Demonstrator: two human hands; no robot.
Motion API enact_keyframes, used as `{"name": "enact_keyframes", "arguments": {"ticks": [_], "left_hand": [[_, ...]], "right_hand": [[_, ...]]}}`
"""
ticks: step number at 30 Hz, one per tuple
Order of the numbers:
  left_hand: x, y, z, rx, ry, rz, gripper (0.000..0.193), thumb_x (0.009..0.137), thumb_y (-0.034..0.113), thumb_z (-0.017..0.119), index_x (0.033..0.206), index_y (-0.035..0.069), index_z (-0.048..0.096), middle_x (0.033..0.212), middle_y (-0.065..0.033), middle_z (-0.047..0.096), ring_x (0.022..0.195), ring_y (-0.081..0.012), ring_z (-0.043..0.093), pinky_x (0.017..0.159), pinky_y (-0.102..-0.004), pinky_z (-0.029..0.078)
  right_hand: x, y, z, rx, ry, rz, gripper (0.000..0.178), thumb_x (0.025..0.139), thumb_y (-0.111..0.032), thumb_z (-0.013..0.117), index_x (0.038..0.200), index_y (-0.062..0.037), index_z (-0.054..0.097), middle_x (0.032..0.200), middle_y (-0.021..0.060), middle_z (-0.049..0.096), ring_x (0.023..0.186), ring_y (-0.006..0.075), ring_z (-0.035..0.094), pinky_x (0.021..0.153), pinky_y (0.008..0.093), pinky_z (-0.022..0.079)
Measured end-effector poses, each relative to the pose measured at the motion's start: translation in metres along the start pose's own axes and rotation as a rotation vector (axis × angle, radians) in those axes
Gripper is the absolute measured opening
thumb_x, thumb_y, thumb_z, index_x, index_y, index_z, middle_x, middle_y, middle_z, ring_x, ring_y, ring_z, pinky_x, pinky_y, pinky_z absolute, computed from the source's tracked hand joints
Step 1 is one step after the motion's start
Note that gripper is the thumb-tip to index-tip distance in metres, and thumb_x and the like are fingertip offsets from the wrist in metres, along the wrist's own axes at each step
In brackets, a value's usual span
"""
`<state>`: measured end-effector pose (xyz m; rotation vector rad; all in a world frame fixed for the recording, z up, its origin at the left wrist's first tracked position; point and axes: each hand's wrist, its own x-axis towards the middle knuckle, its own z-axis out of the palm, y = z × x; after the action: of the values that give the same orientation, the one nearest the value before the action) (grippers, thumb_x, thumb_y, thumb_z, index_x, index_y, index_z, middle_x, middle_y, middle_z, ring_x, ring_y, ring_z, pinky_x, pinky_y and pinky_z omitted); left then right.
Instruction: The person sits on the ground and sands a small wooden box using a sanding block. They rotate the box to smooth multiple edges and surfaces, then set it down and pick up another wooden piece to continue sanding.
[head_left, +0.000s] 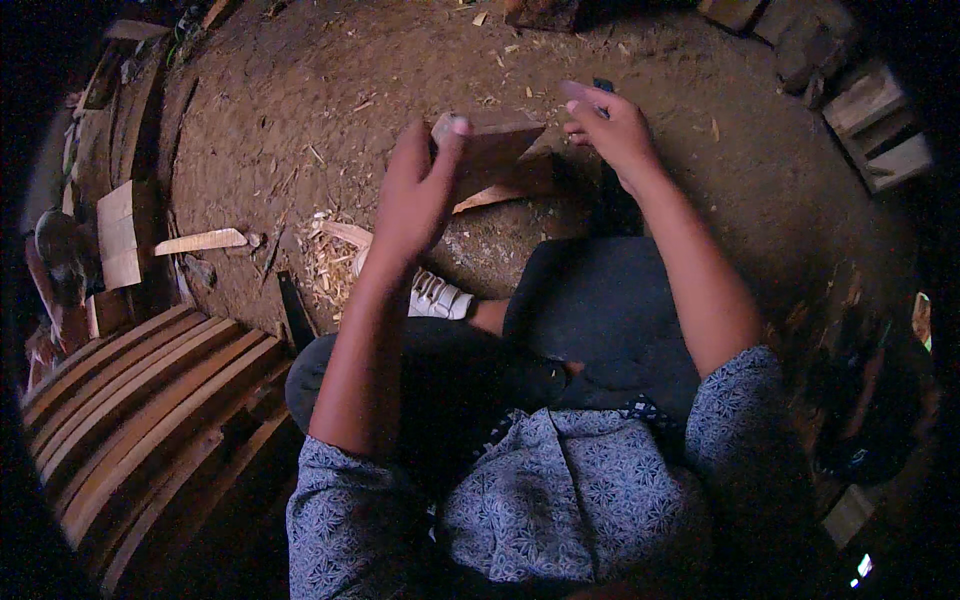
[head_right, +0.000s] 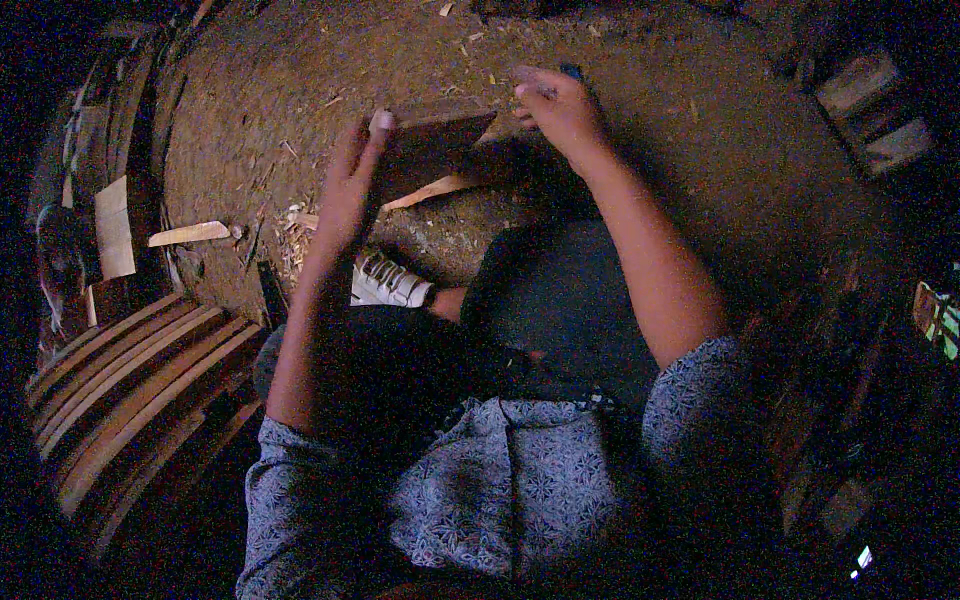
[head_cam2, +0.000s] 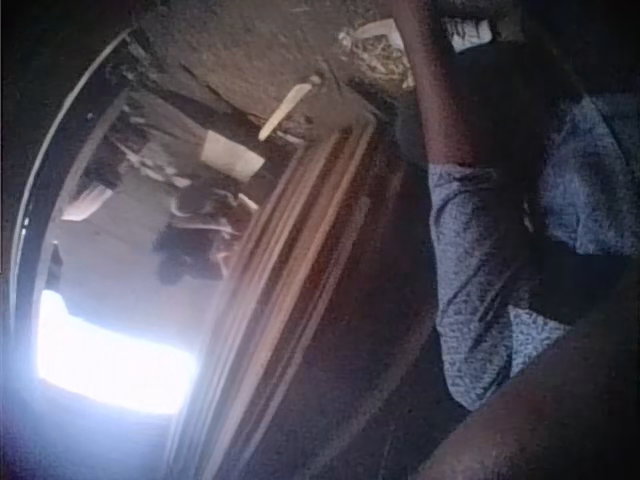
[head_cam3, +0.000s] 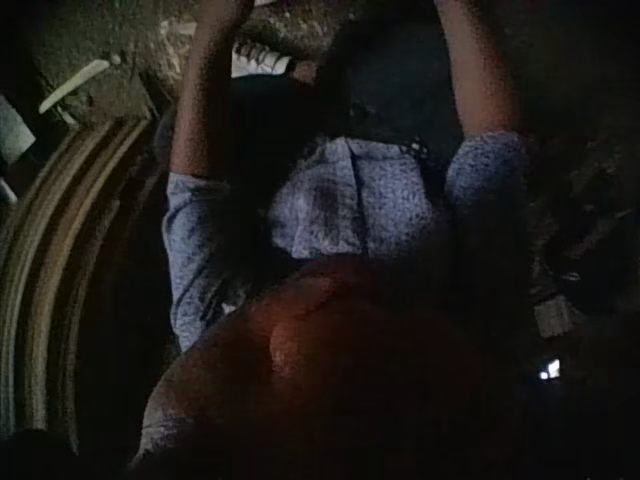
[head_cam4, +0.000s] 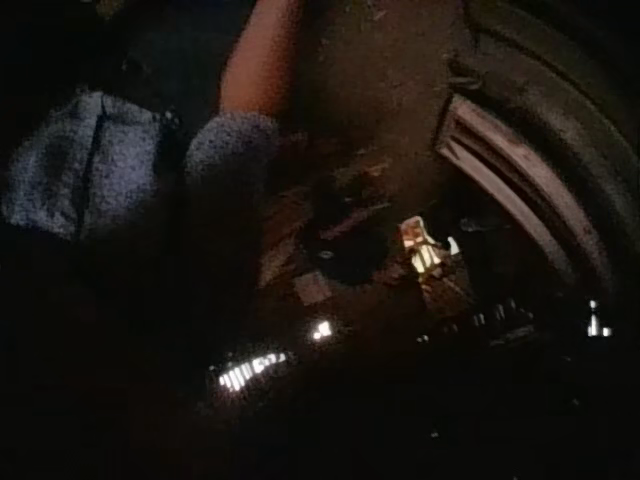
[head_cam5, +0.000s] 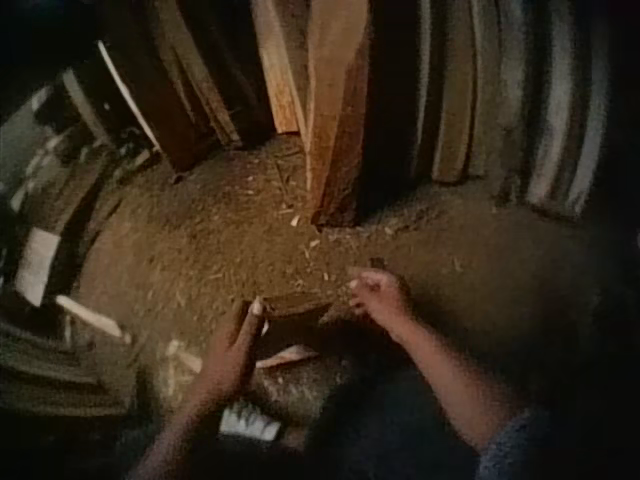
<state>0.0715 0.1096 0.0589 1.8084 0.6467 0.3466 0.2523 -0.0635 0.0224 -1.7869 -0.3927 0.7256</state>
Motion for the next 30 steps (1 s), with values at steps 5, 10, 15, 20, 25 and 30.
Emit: {"name": "enact_keyframes", "arguments": {"ticks": [5,10,15,20,25,30], "left_hand": [[0.005,-0.005,0.009,0.343,-0.001,0.169,0.044,0.074,0.038,0.070,0.082,0.000,0.051,0.078,-0.0183,0.056,0.076,-0.0349,0.057,0.066,-0.0398,0.046],[0.000,0.005,0.004,0.506,-0.048,0.259,0.044,0.062,0.031,0.076,0.085,0.001,0.054,0.079,-0.0187,0.060,0.079,-0.0389,0.059,0.068,-0.0454,0.048],[0.003,-0.011,0.007,0.415,0.001,0.177,0.045,0.058,0.031,0.078,0.087,0.003,0.059,0.077,-0.0184,0.064,0.072,-0.0365,0.063,0.064,-0.0429,0.050],[0.000,-0.004,0.021,0.397,0.050,0.184,0.047,0.057,0.033,0.080,0.086,0.002,0.061,0.076,-0.0176,0.065,0.071,-0.0331,0.065,0.062,-0.0396,0.051],[0.000,-0.017,0.021,0.298,0.097,0.193,0.047,0.056,0.032,0.081,0.087,0.002,0.062,0.075,-0.0168,0.065,0.070,-0.0308,0.066,0.062,-0.0389,0.051],[0.002,-0.013,0.020,0.341,0.135,0.164,0.046,0.057,0.031,0.080,0.087,0.001,0.062,0.076,-0.0161,0.066,0.070,-0.0290,0.066,0.063,-0.0376,0.052]], "right_hand": [[0.004,0.022,0.011,-0.091,-0.015,0.074,0.045,0.087,-0.004,0.046,0.132,-0.0057,0.047,0.129,0.0074,0.052,0.089,0.0122,0.059,0.070,0.0258,0.050],[0.004,0.033,0.022,-0.353,-0.029,-0.278,0.048,0.087,0.000,0.041,0.133,-0.0104,0.047,0.140,-0.0006,0.043,0.081,0.0068,0.053,0.066,0.0227,0.047],[-0.036,-0.011,0.040,-0.122,-0.145,-0.300,0.049,0.087,0.000,0.038,0.134,-0.0117,0.046,0.138,0.0009,0.046,0.078,0.0045,0.049,0.066,0.0188,0.043],[-0.033,0.017,0.044,-0.205,-0.110,-0.352,0.052,0.086,0.001,0.036,0.136,-0.0089,0.042,0.136,0.0068,0.048,0.104,0.0109,0.053,0.089,0.0247,0.042],[-0.054,-0.010,0.073,-0.101,-0.156,-0.519,0.053,0.084,0.004,0.031,0.136,-0.0042,0.040,0.137,0.0146,0.045,0.127,0.0173,0.040,0.106,0.0283,0.028],[-0.043,-0.009,0.061,-0.128,-0.155,-0.303,0.054,0.083,0.004,0.031,0.136,-0.0023,0.039,0.140,0.0166,0.041,0.131,0.0201,0.036,0.108,0.0276,0.026]]}}
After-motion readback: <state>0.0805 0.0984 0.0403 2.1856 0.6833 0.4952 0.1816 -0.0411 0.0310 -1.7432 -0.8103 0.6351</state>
